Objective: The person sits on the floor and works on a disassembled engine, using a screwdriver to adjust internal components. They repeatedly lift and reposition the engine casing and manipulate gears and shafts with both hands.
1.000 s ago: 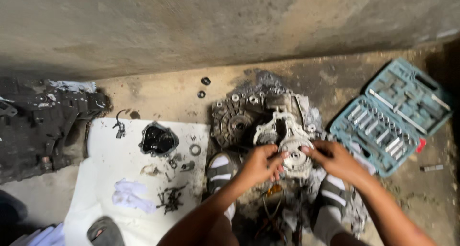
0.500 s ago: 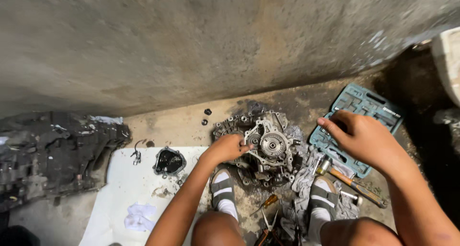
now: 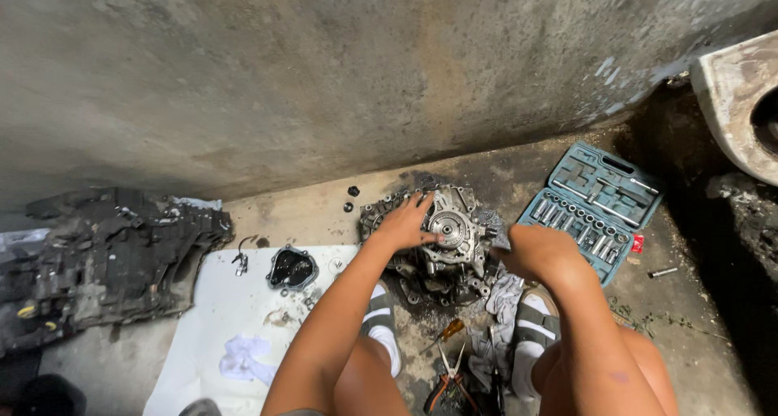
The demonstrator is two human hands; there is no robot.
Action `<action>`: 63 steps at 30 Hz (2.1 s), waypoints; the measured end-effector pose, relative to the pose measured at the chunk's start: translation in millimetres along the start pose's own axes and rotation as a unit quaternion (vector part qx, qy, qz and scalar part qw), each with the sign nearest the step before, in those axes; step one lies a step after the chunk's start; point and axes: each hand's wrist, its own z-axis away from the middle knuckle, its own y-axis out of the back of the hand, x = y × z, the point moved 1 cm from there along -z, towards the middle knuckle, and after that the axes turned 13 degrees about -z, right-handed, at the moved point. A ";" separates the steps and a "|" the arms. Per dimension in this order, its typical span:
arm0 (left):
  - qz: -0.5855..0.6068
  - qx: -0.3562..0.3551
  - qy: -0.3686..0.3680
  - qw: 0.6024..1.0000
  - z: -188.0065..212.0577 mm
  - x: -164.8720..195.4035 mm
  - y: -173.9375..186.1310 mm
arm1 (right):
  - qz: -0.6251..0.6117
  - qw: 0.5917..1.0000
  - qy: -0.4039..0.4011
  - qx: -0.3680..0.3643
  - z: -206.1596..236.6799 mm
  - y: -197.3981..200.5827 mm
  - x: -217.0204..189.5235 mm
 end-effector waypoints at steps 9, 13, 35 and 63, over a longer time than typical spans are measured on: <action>-0.012 -0.001 -0.095 0.995 -14.2 -1.3 13.2 | -0.084 0.994 -0.001 0.070 4.5 19.5 22.4; 0.067 0.037 -0.141 0.987 -29.0 -13.1 16.0 | -0.059 0.998 -0.034 0.018 -6.1 18.6 21.8; 0.318 0.104 -0.132 0.933 -90.4 -71.1 -81.5 | -0.016 0.999 -0.004 -0.043 -82.1 15.3 -2.0; 0.440 0.081 -0.016 0.894 -89.3 -65.7 -114.3 | -0.221 0.965 0.116 -0.085 -213.6 -87.2 0.2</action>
